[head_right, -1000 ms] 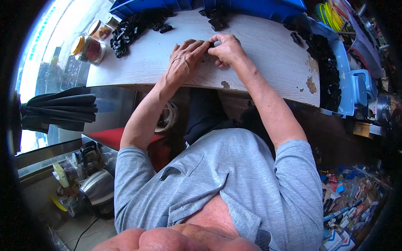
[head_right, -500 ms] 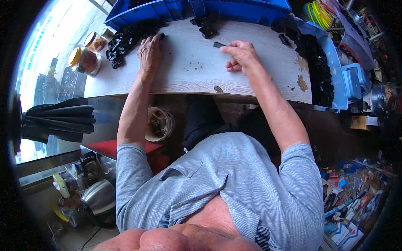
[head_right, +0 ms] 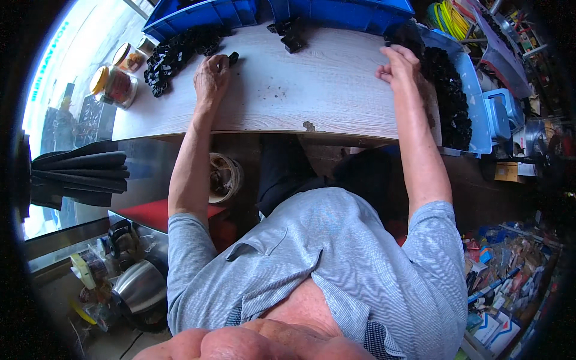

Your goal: Assembling small black plastic components and placing them into blue bins on a workbench.

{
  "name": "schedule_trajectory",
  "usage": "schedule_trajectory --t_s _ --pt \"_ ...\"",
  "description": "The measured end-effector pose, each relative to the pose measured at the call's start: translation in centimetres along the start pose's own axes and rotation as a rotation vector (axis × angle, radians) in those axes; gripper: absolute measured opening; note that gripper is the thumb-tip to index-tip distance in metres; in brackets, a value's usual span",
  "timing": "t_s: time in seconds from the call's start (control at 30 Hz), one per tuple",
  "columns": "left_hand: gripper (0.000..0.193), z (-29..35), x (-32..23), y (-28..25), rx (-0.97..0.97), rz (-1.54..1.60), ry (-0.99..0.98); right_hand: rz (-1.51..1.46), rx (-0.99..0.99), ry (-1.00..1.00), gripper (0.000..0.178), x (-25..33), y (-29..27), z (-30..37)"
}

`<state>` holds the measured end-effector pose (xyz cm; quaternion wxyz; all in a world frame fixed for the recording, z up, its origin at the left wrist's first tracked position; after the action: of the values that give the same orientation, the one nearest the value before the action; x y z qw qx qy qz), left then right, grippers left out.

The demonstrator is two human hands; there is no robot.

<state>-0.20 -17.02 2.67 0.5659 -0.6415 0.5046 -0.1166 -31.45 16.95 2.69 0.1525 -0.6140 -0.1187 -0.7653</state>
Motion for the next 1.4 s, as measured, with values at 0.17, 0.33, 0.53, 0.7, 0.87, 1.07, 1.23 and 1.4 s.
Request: schedule_trajectory --t_s 0.17,0.33,0.53,0.7,0.87,1.07,1.23,1.4 --pt "0.025 1.8 -5.1 -0.9 -0.239 -0.052 0.170 0.157 0.286 0.022 0.047 -0.4 7.7 2.1" --pt "0.033 1.3 -11.4 2.1 -0.004 -0.004 0.335 0.354 0.492 0.029 0.052 -0.6 13.7 2.4" --pt "0.031 -1.1 -11.9 5.5 0.117 0.024 0.354 0.645 0.627 -0.016 0.050 0.3 17.9 2.5" --pt "0.033 -1.3 -11.7 5.8 0.168 0.057 0.341 0.789 0.659 -0.019 0.040 -0.1 18.1 1.6" --pt "0.030 -0.8 -12.3 5.2 0.108 0.104 0.436 0.745 0.707 0.003 0.035 0.3 17.0 2.5" --pt "0.024 -0.3 -12.1 5.4 0.195 0.116 0.449 0.692 0.796 0.100 0.036 0.2 16.7 3.6" --pt "0.023 0.5 -11.8 3.6 0.088 0.120 0.385 0.696 0.656 0.054 0.047 -0.1 16.3 3.8" --pt "0.031 1.8 -6.7 -0.7 -0.144 -0.133 0.070 0.684 0.651 0.010 0.050 0.1 16.5 4.7"
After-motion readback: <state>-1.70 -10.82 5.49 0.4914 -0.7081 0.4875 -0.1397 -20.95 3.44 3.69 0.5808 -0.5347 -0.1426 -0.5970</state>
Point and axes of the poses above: each hand's wrist, its own z-axis away from the middle knuckle, its own y-axis out of the palm, x = y × z, the point moved 6 cm from there along -z, towards the middle knuckle, and after that the axes turned 14 degrees about x, right-handed, at the moved point
